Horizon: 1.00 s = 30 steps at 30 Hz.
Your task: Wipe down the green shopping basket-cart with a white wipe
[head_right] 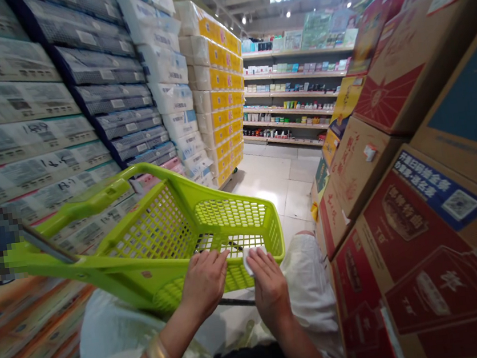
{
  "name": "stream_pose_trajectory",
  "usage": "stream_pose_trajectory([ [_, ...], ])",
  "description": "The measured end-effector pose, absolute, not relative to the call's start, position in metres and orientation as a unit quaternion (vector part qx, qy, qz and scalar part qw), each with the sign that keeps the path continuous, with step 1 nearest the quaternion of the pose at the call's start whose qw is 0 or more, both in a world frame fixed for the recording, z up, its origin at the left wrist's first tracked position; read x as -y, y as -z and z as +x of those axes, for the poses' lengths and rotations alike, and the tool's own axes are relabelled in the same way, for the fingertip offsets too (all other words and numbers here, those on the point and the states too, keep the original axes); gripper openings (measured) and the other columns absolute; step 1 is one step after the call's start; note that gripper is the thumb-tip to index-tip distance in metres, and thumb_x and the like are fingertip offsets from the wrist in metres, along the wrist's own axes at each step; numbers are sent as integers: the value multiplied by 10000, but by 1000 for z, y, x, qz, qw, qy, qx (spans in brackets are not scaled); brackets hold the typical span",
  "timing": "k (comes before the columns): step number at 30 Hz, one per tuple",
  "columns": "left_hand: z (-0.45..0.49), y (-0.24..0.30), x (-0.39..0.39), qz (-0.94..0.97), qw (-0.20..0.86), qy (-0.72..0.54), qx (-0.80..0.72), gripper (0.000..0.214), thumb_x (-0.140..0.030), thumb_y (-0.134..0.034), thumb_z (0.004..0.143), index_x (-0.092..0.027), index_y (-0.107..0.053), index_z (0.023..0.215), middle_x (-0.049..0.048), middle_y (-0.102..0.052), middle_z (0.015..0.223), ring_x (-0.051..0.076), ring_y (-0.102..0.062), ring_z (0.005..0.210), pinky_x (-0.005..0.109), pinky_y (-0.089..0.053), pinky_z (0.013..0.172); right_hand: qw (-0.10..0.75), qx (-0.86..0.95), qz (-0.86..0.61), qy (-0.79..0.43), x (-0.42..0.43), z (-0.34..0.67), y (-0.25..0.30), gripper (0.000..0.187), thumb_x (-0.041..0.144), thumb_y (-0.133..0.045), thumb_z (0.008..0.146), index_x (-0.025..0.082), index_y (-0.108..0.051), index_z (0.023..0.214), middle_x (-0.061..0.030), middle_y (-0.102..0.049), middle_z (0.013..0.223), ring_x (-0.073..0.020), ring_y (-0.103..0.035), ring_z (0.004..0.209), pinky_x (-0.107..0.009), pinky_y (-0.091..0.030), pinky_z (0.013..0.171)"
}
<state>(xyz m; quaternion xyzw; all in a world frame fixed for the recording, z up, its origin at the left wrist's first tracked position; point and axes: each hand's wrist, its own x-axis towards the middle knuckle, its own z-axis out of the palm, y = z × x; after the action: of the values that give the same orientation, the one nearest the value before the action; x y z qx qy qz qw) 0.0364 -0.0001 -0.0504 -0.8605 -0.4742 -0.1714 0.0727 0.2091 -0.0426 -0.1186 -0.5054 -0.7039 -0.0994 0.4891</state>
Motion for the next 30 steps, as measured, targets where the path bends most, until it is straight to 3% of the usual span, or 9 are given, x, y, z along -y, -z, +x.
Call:
stream_pose_trajectory([
  [4, 37, 54, 0, -857, 91, 187, 473, 287, -211, -446, 943, -188, -632, 1160, 78, -678, 939, 252, -565, 914, 408, -369, 840, 513, 634, -564, 127, 45, 224, 126, 434, 75, -387, 927, 192, -612, 1280, -98, -681, 1234, -241, -571, 1258, -494, -452, 1073],
  [11, 35, 57, -1, -859, 96, 198, 462, 281, -207, -465, 931, -184, -632, 1155, 76, -676, 934, 253, -567, 906, 410, -376, 833, 470, 742, -469, 90, 40, 190, 113, 477, 53, -405, 907, 228, -574, 1317, -63, -640, 1305, -211, -538, 1293, -448, -455, 1078],
  [17, 37, 59, 1, -856, 83, 212, 464, 271, -190, -481, 918, -190, -631, 1144, 72, -672, 941, 253, -555, 918, 411, -363, 854, 508, 659, -543, 115, 43, 216, 119, 441, 68, -425, 910, 211, -600, 1289, -93, -684, 1228, -243, -593, 1229, -491, -482, 1042],
  [24, 37, 60, 3, -860, 74, 224, 453, 222, -197, -487, 905, -190, -633, 1072, 70, -658, 925, 254, -545, 905, 413, -359, 859, 459, 750, -471, 62, 43, 192, 112, 457, 82, -423, 912, 235, -582, 1311, -73, -640, 1305, -225, -527, 1303, -469, -456, 1081],
  [30, 34, 60, 6, -863, 38, 250, 438, 233, -216, -516, 876, -204, -620, 1083, 62, -648, 949, 248, -533, 935, 415, -354, 893, 504, 687, -518, 78, 56, 235, 123, 417, 64, -409, 925, 223, -619, 1249, -75, -679, 1240, -223, -566, 1261, -476, -478, 1055],
])
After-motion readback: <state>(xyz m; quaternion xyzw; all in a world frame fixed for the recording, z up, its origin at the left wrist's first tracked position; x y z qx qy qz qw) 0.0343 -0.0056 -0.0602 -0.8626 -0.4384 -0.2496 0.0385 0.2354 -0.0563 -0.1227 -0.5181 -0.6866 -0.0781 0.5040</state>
